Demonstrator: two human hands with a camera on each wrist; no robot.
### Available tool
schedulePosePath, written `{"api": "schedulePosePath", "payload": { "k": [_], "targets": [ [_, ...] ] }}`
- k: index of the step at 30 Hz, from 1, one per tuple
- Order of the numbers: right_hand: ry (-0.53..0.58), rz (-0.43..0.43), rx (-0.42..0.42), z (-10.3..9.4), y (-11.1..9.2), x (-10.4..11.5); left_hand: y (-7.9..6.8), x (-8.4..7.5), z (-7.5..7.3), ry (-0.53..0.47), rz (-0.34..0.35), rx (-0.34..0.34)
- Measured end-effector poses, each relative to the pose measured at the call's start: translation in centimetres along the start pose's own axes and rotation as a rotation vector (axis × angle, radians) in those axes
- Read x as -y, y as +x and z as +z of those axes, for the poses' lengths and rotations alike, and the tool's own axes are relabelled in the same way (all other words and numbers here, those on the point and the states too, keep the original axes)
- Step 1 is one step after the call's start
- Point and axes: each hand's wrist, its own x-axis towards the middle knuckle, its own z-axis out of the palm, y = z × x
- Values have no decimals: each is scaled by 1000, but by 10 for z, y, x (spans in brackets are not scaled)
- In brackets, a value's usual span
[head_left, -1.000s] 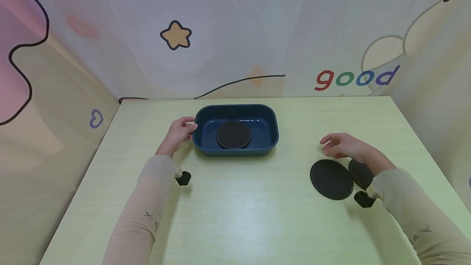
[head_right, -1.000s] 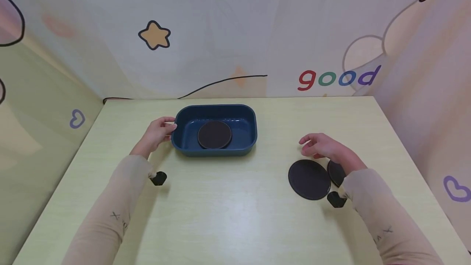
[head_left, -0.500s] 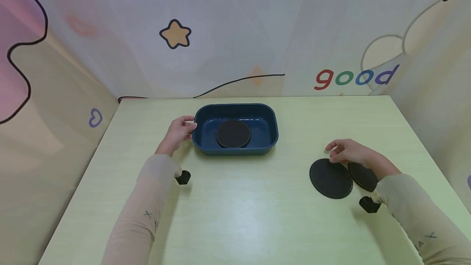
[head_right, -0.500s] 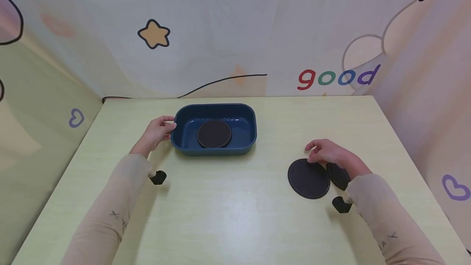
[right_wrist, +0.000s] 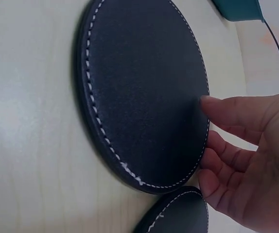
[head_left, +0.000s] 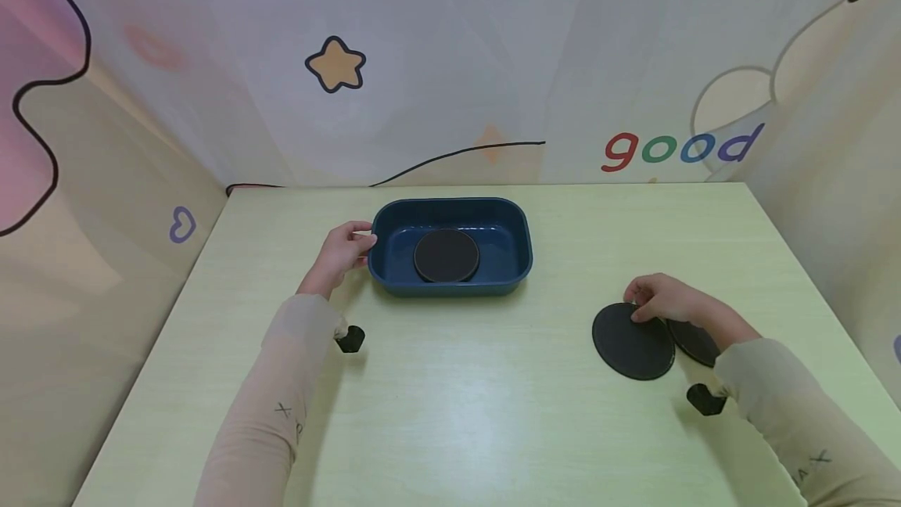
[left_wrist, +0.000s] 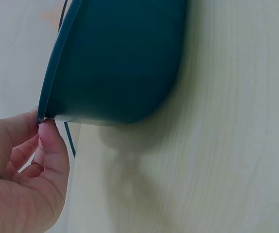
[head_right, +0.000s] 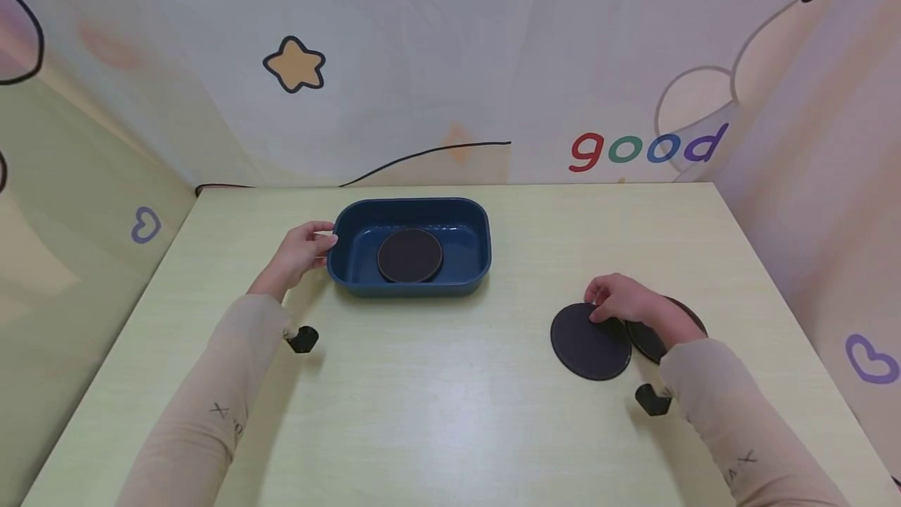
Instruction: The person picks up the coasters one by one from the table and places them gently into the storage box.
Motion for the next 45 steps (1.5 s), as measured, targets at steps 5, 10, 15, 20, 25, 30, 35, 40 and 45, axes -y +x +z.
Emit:
{"api": "schedulePosePath", "payload": {
  "k": [5,10,15,20,25,30,35,40,45],
  "targets": [
    [-65,-2,-5,2,1,5,1,1,0,-6,-1,0],
    [-76,4,-2,2,2,6,1,1,0,-9,9,2],
    [-77,-2,-3,3,3,6,3,2,-1,-9,10,0],
    [-79,11,11,2,3,6,3,2,-1,-8,13,3],
    [-79,10,26,0,3,6,3,1,-1,3,7,-3],
    [-63,0,35,-2,1,8,2,0,0,5,2,-7],
    [-37,25,48,-6,-1,11,2,1,0,8,-8,-14],
    [-12,67,79,-14,-5,16,2,1,0,0,2,-11],
    [13,84,108,-23,-9,20,1,0,0,-10,12,-8]
  ]
}}
